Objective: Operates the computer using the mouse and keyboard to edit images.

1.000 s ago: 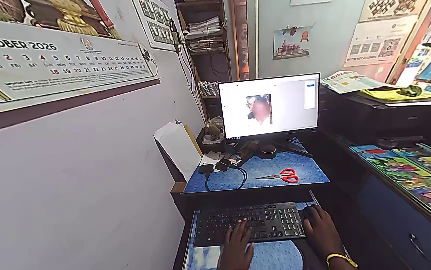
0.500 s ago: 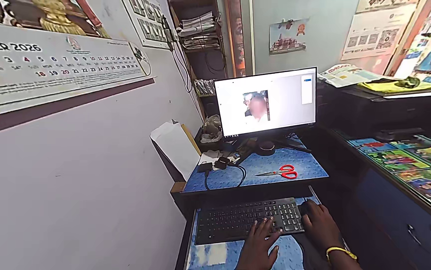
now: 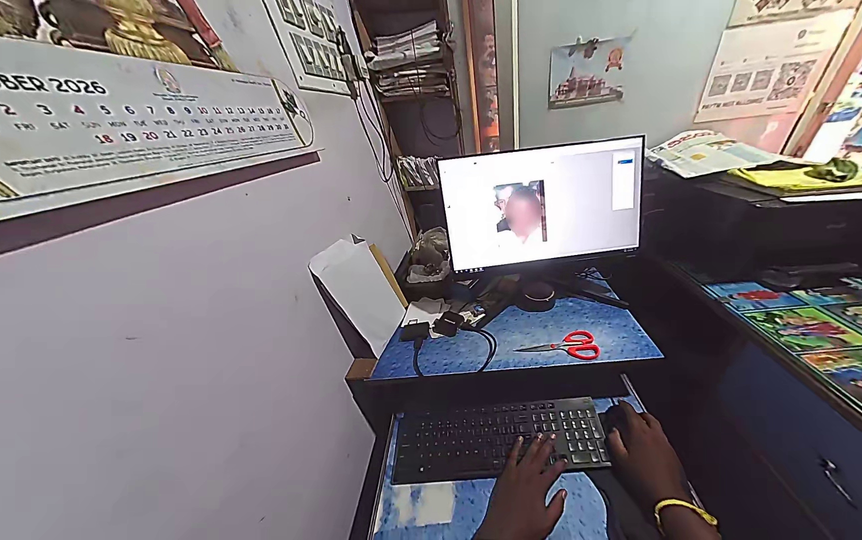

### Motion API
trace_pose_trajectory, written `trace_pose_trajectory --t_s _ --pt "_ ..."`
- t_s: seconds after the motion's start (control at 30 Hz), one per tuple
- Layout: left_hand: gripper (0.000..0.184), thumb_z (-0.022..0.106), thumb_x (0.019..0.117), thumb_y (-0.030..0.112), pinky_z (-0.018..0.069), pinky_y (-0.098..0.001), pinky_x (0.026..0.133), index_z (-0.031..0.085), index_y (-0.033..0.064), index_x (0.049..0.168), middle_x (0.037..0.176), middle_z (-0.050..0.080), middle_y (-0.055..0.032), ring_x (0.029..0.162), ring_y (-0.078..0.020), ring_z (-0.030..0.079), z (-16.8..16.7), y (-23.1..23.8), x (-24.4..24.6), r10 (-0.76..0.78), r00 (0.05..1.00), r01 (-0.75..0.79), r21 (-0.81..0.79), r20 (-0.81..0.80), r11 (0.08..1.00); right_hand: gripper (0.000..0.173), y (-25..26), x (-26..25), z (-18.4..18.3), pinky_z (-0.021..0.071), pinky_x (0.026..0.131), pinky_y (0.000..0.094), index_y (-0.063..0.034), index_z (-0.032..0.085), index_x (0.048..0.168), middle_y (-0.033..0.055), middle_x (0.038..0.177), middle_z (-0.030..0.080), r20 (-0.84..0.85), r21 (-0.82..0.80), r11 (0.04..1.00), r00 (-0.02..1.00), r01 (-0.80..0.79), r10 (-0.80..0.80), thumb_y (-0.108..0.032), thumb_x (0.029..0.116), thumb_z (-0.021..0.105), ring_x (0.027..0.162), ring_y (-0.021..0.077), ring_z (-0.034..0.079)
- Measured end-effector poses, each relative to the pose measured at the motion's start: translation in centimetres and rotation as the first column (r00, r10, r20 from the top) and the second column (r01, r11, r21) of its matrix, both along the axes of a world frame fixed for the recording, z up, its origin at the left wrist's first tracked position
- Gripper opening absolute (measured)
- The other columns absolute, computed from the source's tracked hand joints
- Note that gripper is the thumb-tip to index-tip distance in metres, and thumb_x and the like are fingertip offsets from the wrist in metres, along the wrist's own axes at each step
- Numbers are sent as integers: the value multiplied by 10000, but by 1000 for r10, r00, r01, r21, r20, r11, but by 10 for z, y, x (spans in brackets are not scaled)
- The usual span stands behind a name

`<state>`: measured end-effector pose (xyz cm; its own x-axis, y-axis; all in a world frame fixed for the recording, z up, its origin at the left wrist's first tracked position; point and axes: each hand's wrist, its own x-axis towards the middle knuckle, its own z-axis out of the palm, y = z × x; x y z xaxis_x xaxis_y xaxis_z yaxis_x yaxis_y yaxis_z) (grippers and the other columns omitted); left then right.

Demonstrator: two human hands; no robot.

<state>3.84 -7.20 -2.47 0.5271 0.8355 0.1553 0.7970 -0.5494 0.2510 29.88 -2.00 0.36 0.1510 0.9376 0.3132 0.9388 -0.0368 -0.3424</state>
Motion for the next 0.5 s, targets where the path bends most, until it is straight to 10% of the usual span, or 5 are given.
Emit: trace_pose_trajectory --t_s 0.5 --pt "469 396 1052 505 153 -552 1263 528 351 1476 1677 300 45 1566 -176 217 -4 -1 -1 -5 1000 5 29 18 1000 600 -3 -1 4 550 932 553 -139 581 1437 152 1291 672 20 5 1000 1000 -4 4 -372 884 566 1177 372 641"
